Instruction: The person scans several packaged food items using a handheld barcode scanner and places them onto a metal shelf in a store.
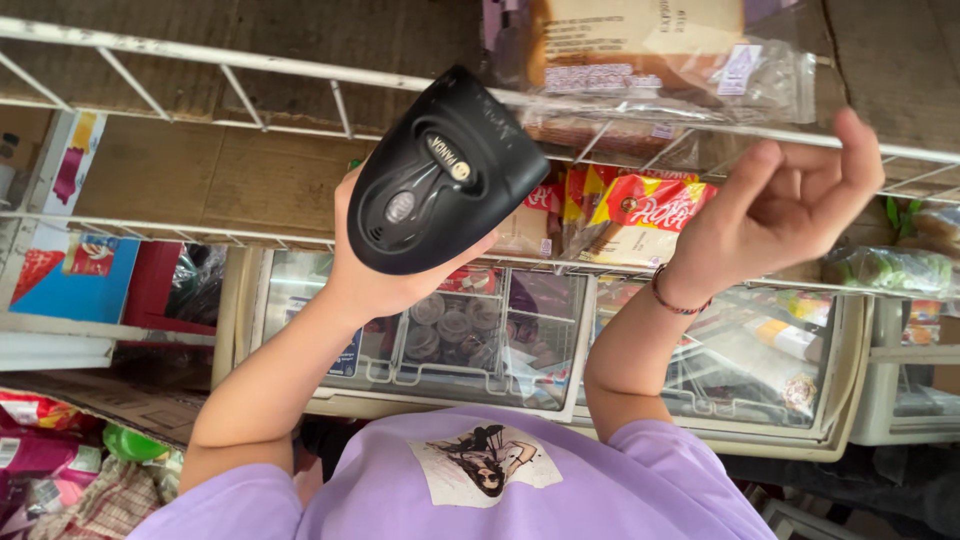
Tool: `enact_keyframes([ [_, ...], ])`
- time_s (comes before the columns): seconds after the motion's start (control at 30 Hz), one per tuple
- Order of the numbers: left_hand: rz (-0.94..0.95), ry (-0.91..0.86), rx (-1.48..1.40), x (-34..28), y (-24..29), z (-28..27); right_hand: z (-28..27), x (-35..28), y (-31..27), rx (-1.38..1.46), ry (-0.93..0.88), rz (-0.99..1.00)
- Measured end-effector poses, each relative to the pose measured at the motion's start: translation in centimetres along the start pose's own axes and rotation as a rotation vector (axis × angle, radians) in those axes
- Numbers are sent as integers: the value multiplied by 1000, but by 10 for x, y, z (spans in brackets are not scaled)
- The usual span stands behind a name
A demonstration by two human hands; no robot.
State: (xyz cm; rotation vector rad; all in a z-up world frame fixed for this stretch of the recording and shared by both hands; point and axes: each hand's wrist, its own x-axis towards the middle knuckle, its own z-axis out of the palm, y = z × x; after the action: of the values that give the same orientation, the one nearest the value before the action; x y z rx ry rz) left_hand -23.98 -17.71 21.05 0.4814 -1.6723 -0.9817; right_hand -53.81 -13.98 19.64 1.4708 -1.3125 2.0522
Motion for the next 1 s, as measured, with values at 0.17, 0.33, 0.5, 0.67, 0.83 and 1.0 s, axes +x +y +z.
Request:
enact_keyframes([
  [0.17,-184,43,-25,-45,-14,-17,4,-32,-20,34,64,8],
  [0.33,-130,126,129,-114,-33,-43,29,-98,-41,397,-129,114],
  [0.5,-366,207,310,-219,-29,-89,59,-191,-84,452,-553,322],
  [0.67,-398,467,489,-335,-6,-150,98,-292,-132,564,-1008,544],
  [0.83,-631,750,730,-454,0,-210,137,-373,-194,573,-1462,406],
  [1.0,-694,1126,738,-574,-45,-273,198,-439,-262,704,-1736,382],
])
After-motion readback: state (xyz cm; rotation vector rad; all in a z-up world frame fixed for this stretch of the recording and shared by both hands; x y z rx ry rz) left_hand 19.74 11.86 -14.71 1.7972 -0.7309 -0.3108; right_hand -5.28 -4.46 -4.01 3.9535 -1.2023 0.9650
